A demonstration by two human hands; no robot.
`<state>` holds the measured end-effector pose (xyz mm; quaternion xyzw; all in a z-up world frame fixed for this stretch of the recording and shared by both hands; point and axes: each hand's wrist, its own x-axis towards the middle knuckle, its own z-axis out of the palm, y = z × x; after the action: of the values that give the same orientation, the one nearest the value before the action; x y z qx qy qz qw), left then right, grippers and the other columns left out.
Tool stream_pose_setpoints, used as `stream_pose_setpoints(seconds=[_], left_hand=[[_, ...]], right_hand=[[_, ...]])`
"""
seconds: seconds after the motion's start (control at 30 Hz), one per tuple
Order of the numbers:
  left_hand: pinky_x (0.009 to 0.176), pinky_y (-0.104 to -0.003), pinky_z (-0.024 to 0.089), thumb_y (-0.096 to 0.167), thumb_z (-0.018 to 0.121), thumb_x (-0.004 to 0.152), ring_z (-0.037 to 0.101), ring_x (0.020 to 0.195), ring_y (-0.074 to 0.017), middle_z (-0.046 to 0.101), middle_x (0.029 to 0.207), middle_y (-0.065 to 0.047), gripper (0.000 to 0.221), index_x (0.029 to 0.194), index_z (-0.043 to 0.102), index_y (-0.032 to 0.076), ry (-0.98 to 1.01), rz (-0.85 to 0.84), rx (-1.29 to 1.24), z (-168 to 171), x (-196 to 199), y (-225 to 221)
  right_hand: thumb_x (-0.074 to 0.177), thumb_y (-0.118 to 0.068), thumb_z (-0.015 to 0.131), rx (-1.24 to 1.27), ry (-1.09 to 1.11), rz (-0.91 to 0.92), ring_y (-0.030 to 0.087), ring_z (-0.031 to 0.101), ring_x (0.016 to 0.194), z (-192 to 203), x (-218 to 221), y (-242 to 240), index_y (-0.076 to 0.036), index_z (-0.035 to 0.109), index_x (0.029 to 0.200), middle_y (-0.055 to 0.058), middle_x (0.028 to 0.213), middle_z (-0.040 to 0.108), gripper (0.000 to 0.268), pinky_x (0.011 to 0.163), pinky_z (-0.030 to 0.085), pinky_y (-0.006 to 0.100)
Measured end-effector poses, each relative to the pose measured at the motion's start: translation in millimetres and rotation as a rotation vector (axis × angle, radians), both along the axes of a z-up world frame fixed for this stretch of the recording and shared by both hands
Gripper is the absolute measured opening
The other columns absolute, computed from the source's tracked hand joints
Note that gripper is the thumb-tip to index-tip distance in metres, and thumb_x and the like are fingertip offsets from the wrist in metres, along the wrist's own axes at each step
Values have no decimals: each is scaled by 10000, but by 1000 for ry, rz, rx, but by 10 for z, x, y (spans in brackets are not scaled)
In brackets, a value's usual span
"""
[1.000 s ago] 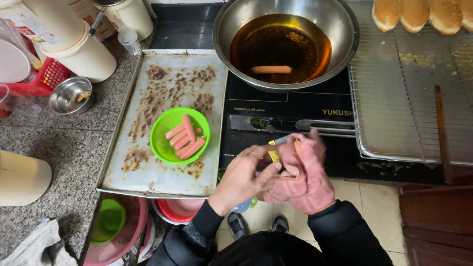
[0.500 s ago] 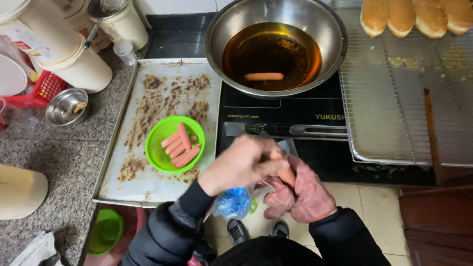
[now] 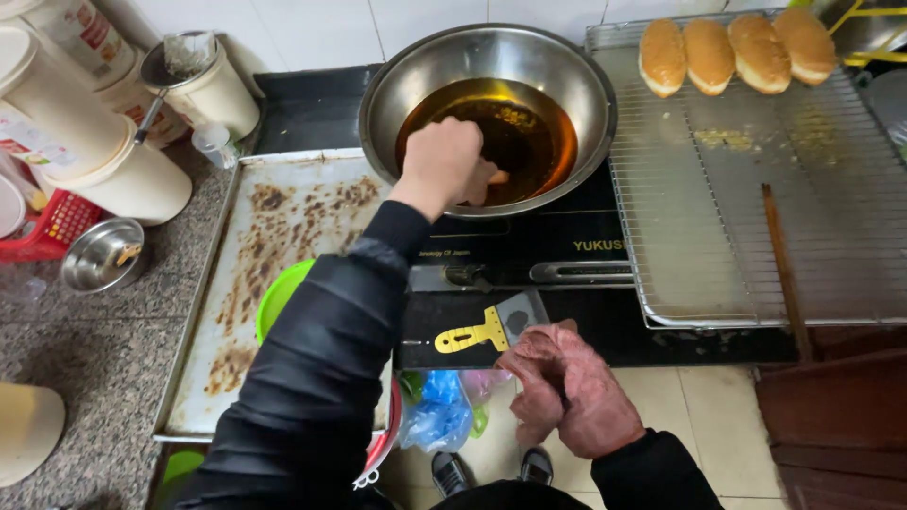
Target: Frying bread rolls and sausages in a pan and placing them on a cooling rack
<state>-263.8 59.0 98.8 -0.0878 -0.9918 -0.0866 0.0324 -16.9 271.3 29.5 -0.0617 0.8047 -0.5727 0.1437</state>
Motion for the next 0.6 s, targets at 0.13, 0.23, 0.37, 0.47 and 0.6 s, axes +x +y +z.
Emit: stream_pose_setpoints(seconds=[0.13,0.23,0.37,0.47,0.6], left_hand=[[871,-559,637,616,943,899,812,1032,-453,835,1109,-185,575,1090,845,82,-115,-10,-126,-310,-248,116],[954,-523,589,574,897,893,817,1056,-399,852,1121,-142,504,1134,849,134,-79,-50,-197,-689,-477,141],[1046,-508,512,413,744,1044,811,1140,-393,854,1199,-139,320,1204,840,152,-162,-66,-220,-744,-506,176],[1108,-519,495,666,781,1046,794,1145,-360,856,1174,-140,564,1107,825,107,-148,-14,-162,-167,-185,154],[996,-552,521,404,738,1062,801,982,-315,884,1069,45,241,934,922,316,162,-117,14,142,335,-381]], right_hand=[[1056,-279,557,-673,-530,-295,323,545,564,-269,34,89,-11,548,1251,204,755,562,332,473,451,521],[1101,-608,406,-796,-532,-214,331,529,511,-288,51,115,-13,523,1250,193,726,545,625,441,474,542],[1054,-667,298,-652,-489,-251,460,650,441,-139,113,62,100,590,1339,285,563,614,870,608,627,602],[1154,-512,332,-544,-683,-340,478,580,533,271,67,-76,46,515,1136,316,641,508,588,532,562,660],[248,-384,942,631,256,452,118,567,893,-32,-120,-6,-251,503,605,-106,812,626,582,722,425,325]])
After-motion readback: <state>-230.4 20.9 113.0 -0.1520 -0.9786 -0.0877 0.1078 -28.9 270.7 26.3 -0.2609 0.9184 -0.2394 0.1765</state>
